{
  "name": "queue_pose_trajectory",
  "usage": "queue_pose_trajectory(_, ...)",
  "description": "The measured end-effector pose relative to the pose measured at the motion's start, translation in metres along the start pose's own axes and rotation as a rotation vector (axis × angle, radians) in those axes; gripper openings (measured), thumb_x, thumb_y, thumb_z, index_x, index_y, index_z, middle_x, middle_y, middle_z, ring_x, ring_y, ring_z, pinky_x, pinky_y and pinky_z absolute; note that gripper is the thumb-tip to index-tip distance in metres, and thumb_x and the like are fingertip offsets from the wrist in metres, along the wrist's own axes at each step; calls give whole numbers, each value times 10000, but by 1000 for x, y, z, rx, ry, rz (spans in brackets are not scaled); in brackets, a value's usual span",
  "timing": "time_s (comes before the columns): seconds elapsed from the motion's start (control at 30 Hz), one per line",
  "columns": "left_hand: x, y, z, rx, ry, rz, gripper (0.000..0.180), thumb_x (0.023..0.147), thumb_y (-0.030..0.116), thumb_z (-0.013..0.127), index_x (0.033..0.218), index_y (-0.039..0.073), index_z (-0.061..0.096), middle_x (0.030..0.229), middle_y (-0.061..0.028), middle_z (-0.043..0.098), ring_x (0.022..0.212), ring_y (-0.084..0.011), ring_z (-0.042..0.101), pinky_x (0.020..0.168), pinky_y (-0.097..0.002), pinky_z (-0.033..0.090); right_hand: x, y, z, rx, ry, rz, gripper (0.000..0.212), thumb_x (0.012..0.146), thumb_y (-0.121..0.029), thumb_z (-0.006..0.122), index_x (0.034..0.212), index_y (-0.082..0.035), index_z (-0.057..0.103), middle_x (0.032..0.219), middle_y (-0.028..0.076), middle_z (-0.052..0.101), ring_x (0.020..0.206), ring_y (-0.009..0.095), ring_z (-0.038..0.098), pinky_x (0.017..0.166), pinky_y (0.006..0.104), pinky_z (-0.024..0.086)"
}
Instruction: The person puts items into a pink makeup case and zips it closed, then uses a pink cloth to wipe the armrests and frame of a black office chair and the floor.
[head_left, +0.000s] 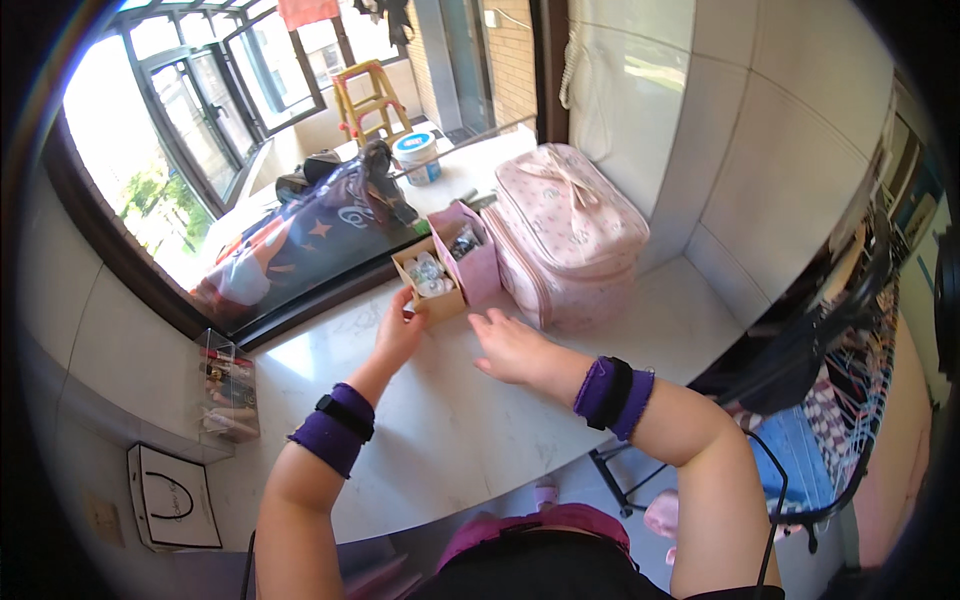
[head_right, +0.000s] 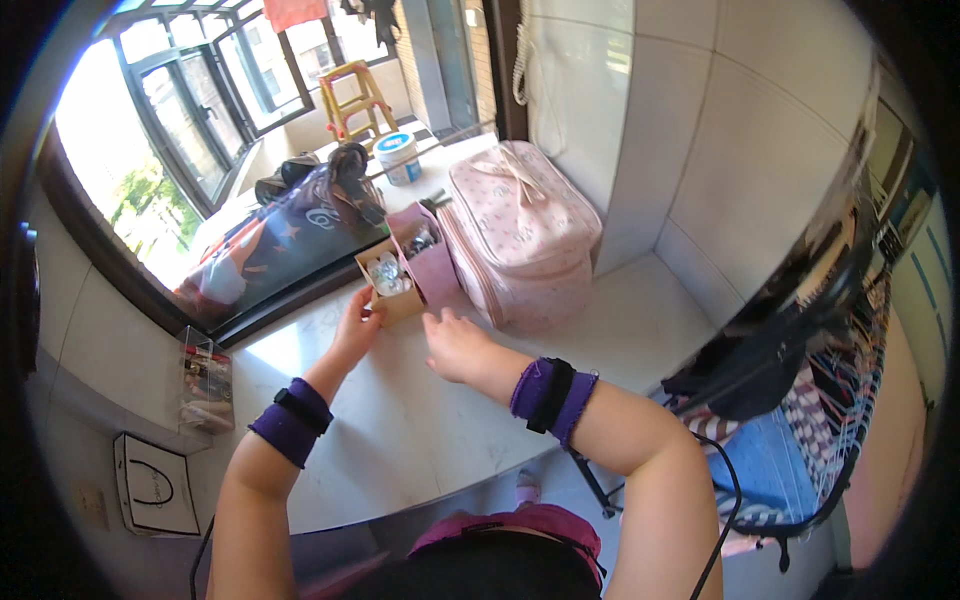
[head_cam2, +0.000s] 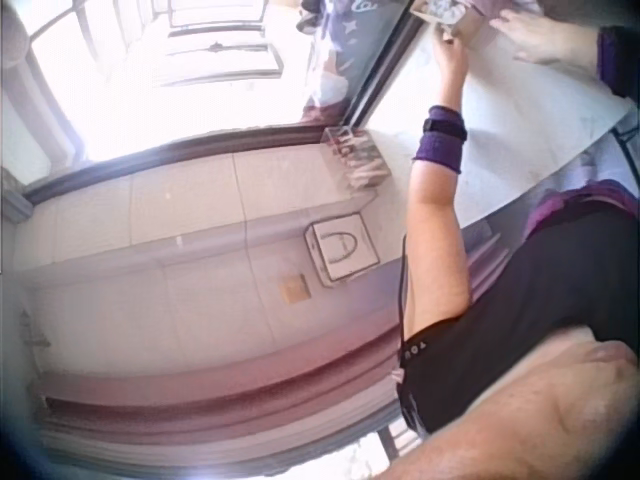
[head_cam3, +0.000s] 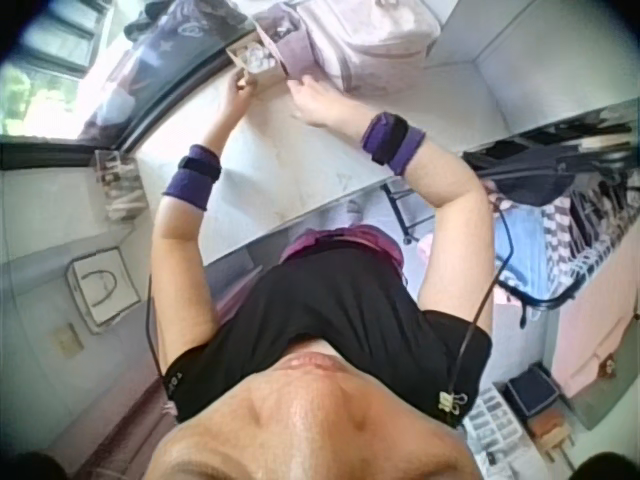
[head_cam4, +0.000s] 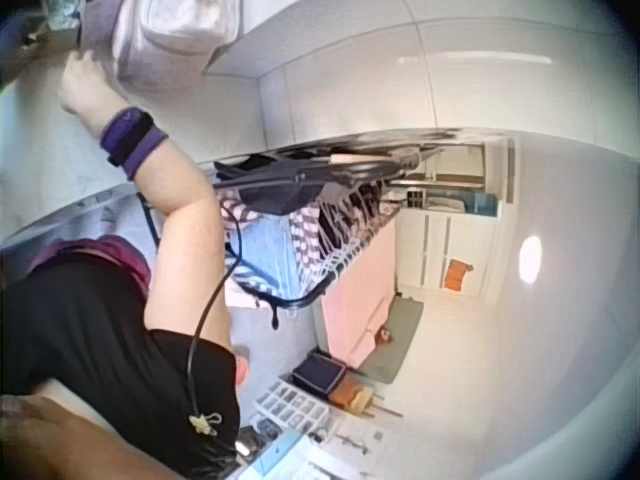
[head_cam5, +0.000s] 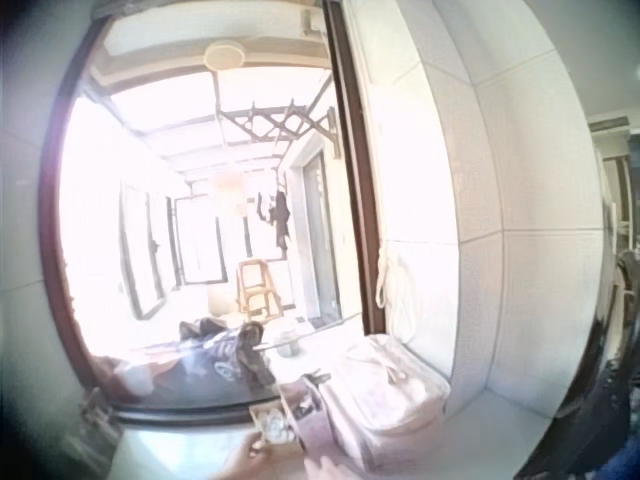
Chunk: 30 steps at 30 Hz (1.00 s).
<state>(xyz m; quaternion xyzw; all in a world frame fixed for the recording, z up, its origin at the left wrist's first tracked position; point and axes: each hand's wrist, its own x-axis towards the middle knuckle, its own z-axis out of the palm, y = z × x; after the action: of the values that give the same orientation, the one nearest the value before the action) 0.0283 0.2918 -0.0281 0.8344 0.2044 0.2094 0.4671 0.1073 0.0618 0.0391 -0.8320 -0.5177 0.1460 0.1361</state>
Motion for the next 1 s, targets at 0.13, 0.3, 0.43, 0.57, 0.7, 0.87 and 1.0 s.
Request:
queue_pose_trajectory(0.13, -7, 2, -4, -58, 29, -3, 749, 825, 19, 676, 1488, 24, 327, 1373, -173, 501, 992, -211, 599, 784, -323, 525, -45, -28, 1, 96, 46, -43, 670, 876, -302, 709, 1423, -25, 437, 1363, 263, 478, 1179, 410, 576, 1015, 438, 478)
queue_pose_trajectory(0.3, -34, 70, -10, 214, 177, 528, 757, 758, -62, 657, 1459, 87, 414, 1430, -148, 399, 1291, -308, 420, 925, -370, 472, -112, -62, 32, 391, 406, -33, 544, 902, -254, 682, 1373, -43, 509, 1358, 201, 506, 1175, 363, 585, 1017, 420, 479)
queue_pose_trajectory(0.43, -92, 144, 18, 84, -107, 780, 672, 793, -46, 632, 1429, 88, 462, 1442, -130, 417, 1310, -289, 421, 948, -374, 464, -164, -92, 80, 663, 607, 76, 470, 898, -142, 679, 1339, -57, 540, 1290, 149, 549, 1092, 298, 612, 960, 387, 510)
queue_pose_trajectory(0.57, -158, 199, 53, 29, -361, 997, 609, 779, -69, 632, 1361, 86, 537, 1430, -137, 446, 1269, -284, 469, 947, -383, 464, -216, -110, 142, 824, 691, 270, 429, 896, -110, 670, 1310, -103, 562, 1263, 94, 560, 1032, 244, 628, 889, 361, 533)
queue_pose_trajectory(0.7, -217, 231, 101, -94, -664, 1110, 580, 781, -80, 617, 1338, 68, 546, 1413, -162, 461, 1255, -303, 484, 951, -380, 458, -282, -122, 182, 871, 784, 481, 384, 890, -96, 654, 1268, -94, 587, 1247, 98, 562, 1028, 223, 627, 850, 343, 541)
queue_pose_trajectory(0.87, -305, 244, 174, -201, -1000, 1226, 510, 795, -69, 614, 1293, 34, 571, 1365, -176, 490, 1234, -330, 500, 992, -393, 445, -366, -117, 253, 882, 971, 807, 338, 892, -122, 645, 1225, -93, 596, 1191, 119, 572, 982, 266, 639, 850, 395, 529)
queue_pose_trajectory(1.0, -372, 230, 221, -244, -1245, 1273, 466, 804, -58, 626, 1260, 31, 588, 1310, -161, 539, 1207, -322, 518, 997, -386, 436, -435, -130, 296, 896, 1075, 964, 334, 887, -116, 650, 1217, -88, 607, 1175, 131, 584, 971, 272, 652, 833, 398, 540)
